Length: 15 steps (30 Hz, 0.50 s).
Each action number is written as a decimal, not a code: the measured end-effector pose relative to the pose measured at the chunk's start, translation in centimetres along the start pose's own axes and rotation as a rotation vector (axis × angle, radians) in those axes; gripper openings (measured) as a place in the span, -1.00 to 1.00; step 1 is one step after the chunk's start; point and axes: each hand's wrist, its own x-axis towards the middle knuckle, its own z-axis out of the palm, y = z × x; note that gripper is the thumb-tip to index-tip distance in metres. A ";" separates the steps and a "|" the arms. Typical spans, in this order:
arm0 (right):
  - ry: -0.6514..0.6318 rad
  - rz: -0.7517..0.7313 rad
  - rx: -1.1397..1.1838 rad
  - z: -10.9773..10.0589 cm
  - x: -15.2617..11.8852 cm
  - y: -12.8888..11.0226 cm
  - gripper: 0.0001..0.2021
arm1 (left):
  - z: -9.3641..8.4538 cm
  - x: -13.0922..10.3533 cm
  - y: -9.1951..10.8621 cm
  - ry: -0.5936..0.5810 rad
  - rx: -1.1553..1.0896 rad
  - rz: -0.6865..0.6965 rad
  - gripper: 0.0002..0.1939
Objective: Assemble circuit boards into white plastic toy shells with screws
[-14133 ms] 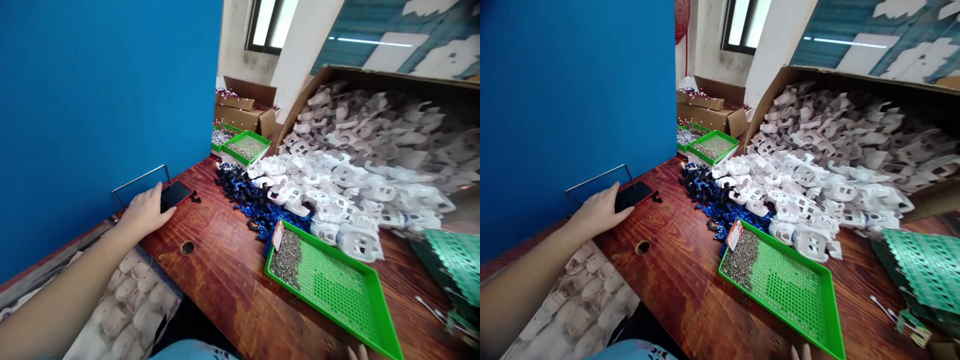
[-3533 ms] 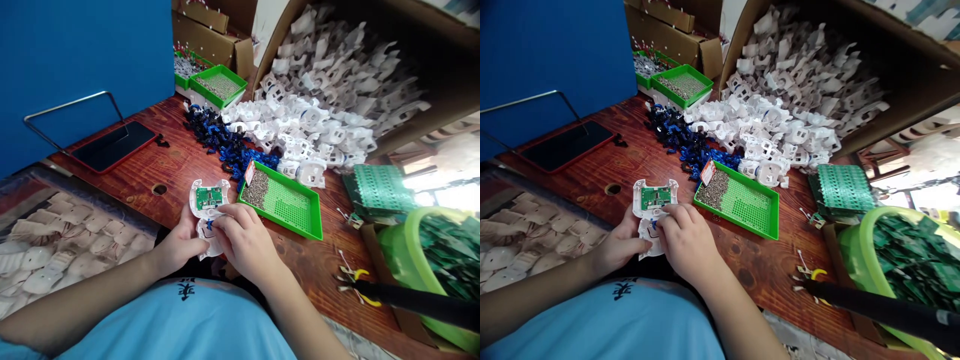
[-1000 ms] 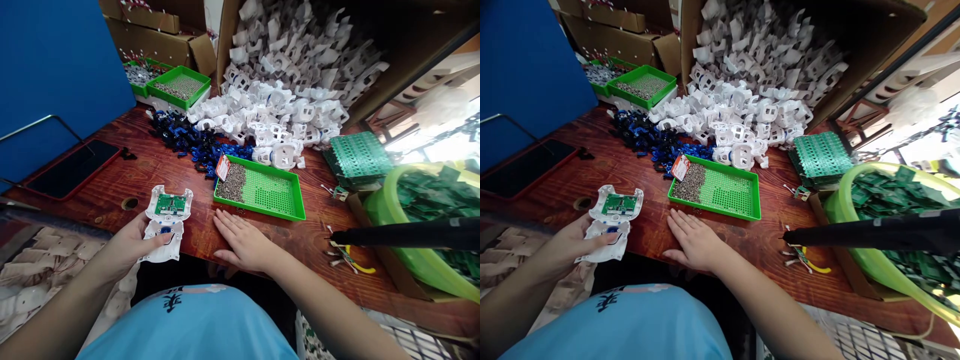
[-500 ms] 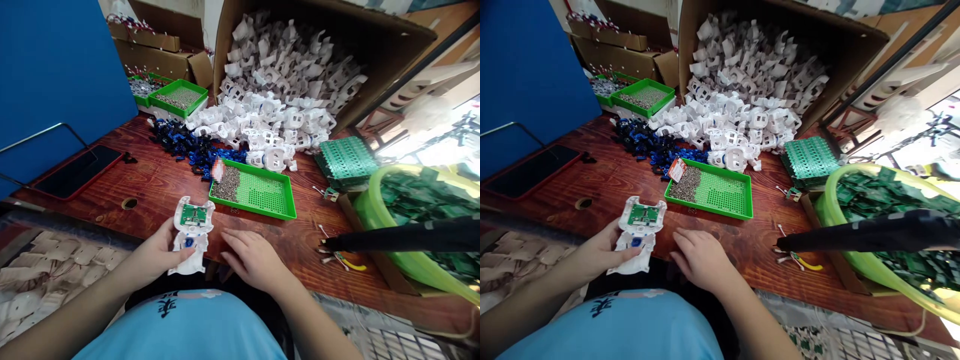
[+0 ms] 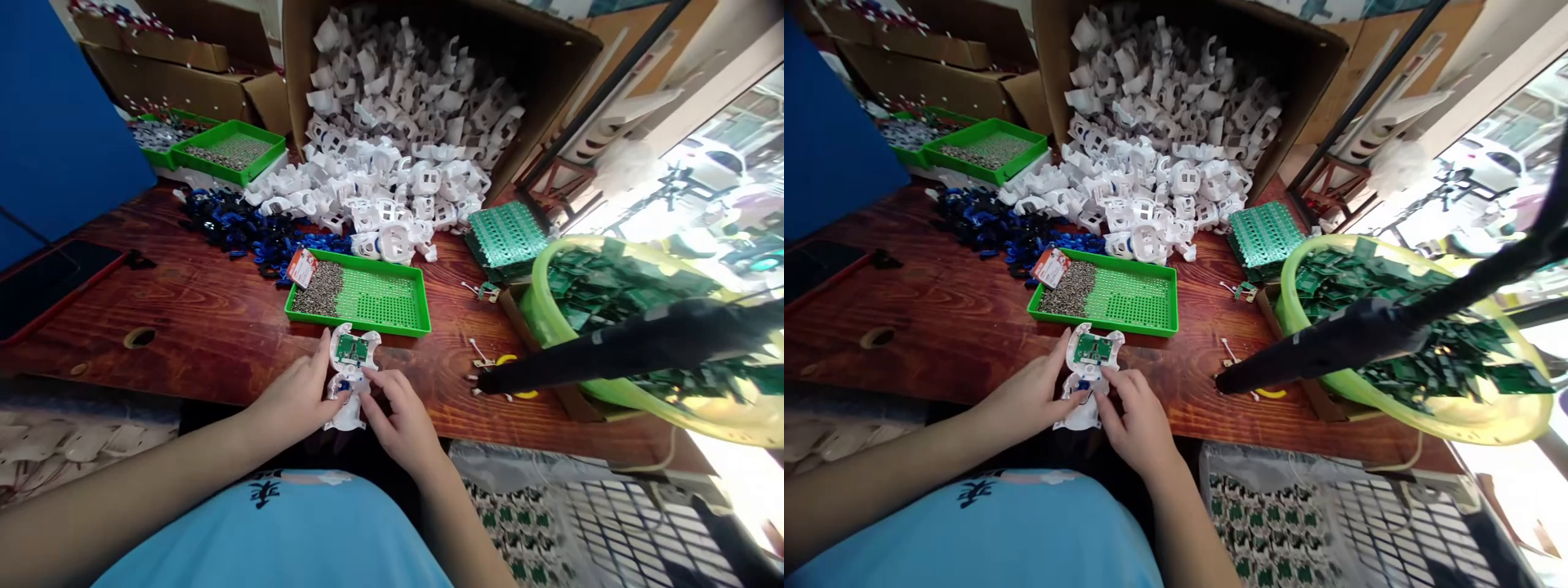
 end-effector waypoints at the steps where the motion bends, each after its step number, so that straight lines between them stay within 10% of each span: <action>1: -0.005 -0.006 -0.002 0.0 0.1 0.1 -0.68 | -0.2 0.0 -0.1 0.007 0.082 -0.004 -0.12; 15: 0.046 -0.017 -0.012 0.9 1.1 0.5 -0.68 | -3.8 0.6 0.3 -0.045 0.458 0.043 -0.09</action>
